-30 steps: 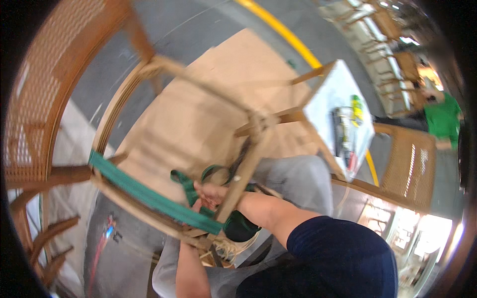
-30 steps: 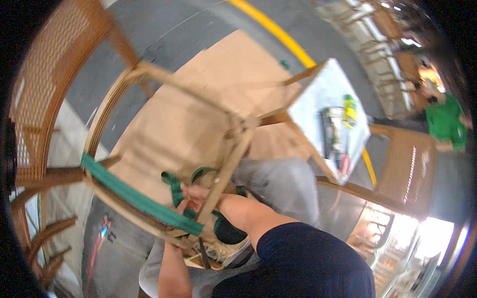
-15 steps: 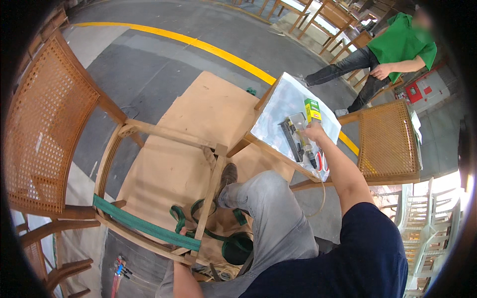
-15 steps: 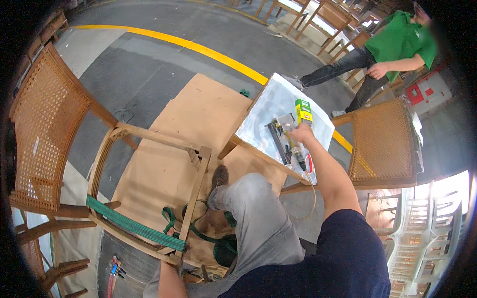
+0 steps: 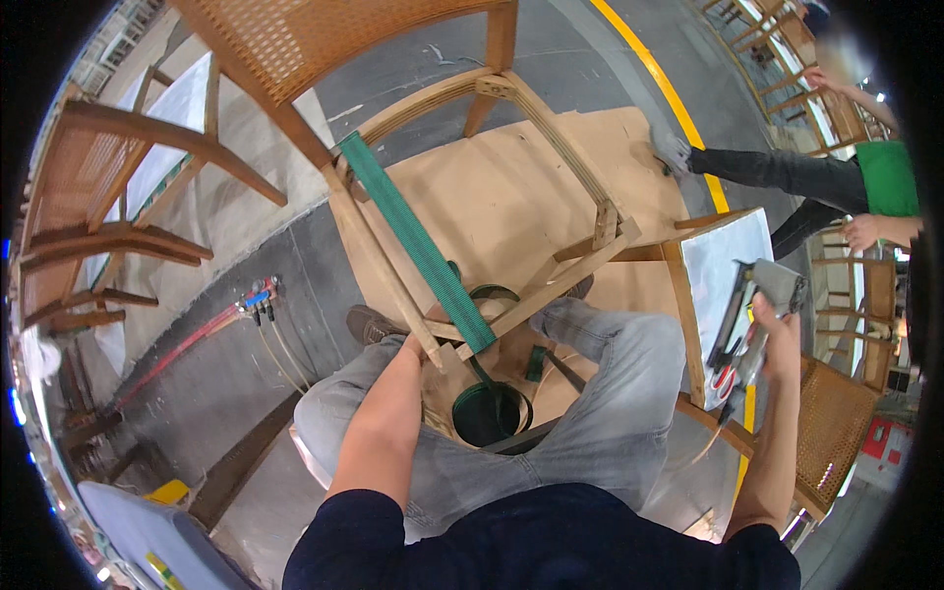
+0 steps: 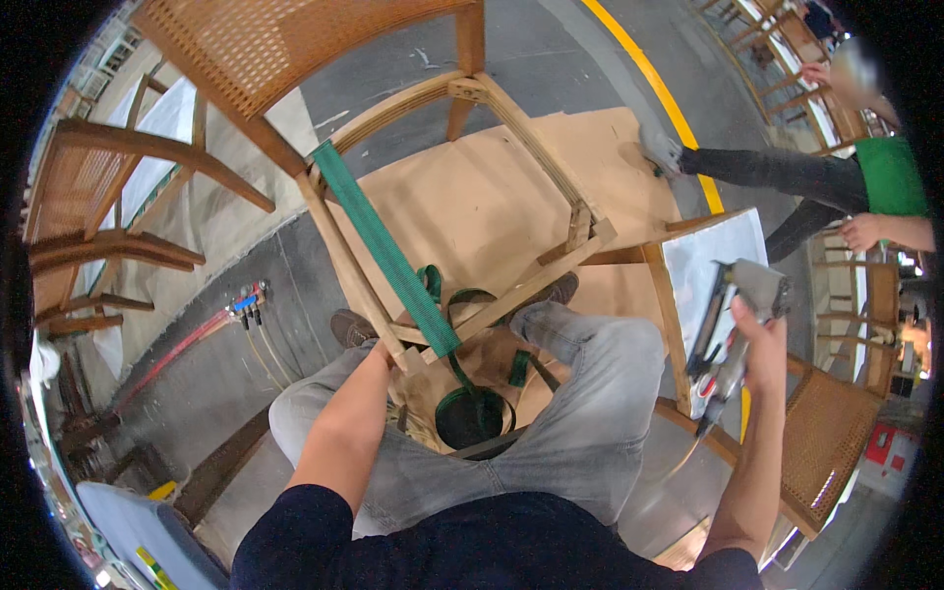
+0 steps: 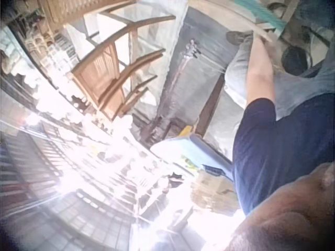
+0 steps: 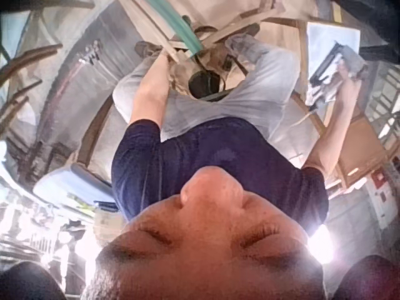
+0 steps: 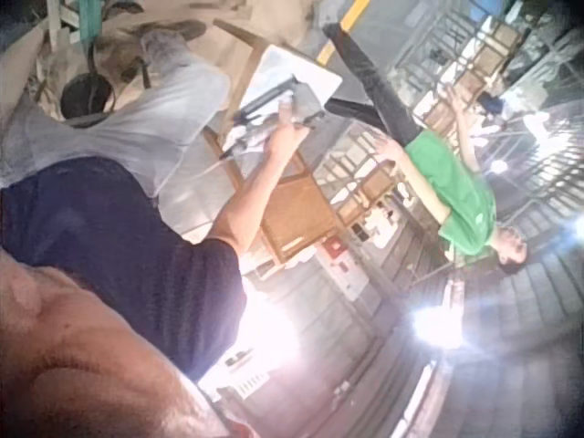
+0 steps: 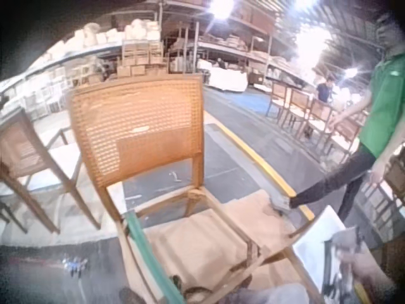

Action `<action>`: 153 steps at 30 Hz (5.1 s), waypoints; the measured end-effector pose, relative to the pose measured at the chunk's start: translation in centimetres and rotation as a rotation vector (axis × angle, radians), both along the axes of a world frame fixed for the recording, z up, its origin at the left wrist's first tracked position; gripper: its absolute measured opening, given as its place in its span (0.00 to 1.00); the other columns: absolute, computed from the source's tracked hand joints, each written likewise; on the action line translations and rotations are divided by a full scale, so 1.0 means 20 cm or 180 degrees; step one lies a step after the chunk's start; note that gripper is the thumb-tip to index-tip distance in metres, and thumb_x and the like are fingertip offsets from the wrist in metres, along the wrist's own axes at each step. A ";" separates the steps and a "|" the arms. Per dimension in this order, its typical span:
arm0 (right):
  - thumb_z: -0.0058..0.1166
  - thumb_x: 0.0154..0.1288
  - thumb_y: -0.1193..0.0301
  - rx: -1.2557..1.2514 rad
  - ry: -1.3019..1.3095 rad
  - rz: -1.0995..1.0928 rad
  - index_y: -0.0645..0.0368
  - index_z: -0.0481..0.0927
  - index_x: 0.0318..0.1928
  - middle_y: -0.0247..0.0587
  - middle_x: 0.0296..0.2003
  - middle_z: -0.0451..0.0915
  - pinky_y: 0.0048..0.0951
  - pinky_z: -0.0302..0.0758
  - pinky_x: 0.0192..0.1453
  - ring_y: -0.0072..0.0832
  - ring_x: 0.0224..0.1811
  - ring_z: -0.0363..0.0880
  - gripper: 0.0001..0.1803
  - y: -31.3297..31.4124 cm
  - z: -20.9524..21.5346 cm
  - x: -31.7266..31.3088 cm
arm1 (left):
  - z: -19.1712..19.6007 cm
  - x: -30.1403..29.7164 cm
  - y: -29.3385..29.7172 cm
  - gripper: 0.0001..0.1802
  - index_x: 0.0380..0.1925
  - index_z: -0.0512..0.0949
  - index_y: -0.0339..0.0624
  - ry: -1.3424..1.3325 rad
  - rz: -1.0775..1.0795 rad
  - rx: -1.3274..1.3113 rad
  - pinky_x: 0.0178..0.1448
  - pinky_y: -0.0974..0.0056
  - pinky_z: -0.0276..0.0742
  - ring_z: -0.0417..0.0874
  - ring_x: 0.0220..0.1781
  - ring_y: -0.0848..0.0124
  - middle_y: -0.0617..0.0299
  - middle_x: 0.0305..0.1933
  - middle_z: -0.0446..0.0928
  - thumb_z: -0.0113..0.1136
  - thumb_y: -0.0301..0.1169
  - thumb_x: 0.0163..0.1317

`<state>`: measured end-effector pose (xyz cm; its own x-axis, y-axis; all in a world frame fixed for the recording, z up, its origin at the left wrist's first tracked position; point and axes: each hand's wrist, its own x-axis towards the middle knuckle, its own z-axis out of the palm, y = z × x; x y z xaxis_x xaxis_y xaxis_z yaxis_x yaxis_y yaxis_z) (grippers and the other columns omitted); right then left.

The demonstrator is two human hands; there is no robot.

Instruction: The person staples a white fabric sheet to the underside of a wooden chair seat using a pneumatic staple gun. Then they attach green webbing straps across the seat frame, securing them with staples and trimming excess with scissors.

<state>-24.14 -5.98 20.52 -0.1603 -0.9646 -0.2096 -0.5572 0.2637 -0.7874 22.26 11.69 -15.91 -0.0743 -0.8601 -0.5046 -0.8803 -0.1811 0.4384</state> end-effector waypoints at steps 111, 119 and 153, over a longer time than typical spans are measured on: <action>0.71 0.71 0.62 0.1794 -0.0262 0.2194 0.60 0.83 0.50 0.30 0.26 0.82 0.27 0.73 0.23 0.17 0.19 0.76 0.17 0.70 -0.53 1.32 | 0.94 0.03 0.11 0.17 0.53 0.81 0.41 0.4208 0.3538 0.0624 0.31 0.64 0.74 0.85 0.38 0.75 0.65 0.46 0.90 0.51 0.42 0.82; 0.70 0.71 0.61 0.1789 -0.0139 0.2349 0.61 0.84 0.48 0.31 0.27 0.83 0.27 0.74 0.24 0.18 0.19 0.77 0.17 0.77 -0.51 1.38 | 0.89 0.06 0.13 0.17 0.54 0.81 0.44 0.4240 0.3451 0.0635 0.29 0.67 0.65 0.82 0.34 0.78 0.67 0.46 0.92 0.52 0.44 0.81; 0.68 0.64 0.48 0.1282 0.0989 -0.0092 0.58 0.89 0.54 0.51 0.51 0.89 0.46 0.84 0.53 0.44 0.44 0.90 0.28 -0.41 -0.73 -0.75 | 0.80 -0.63 0.20 0.21 0.51 0.81 0.45 0.5566 0.5845 -0.0077 0.51 0.55 0.81 0.75 0.31 0.69 0.63 0.42 0.83 0.69 0.49 0.71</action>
<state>-39.22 -14.15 5.99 -0.2994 -0.8112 -0.5023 -0.7369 0.5310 -0.4184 9.59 15.61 0.10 0.2343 -0.5297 -0.8152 0.9670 0.0408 0.2514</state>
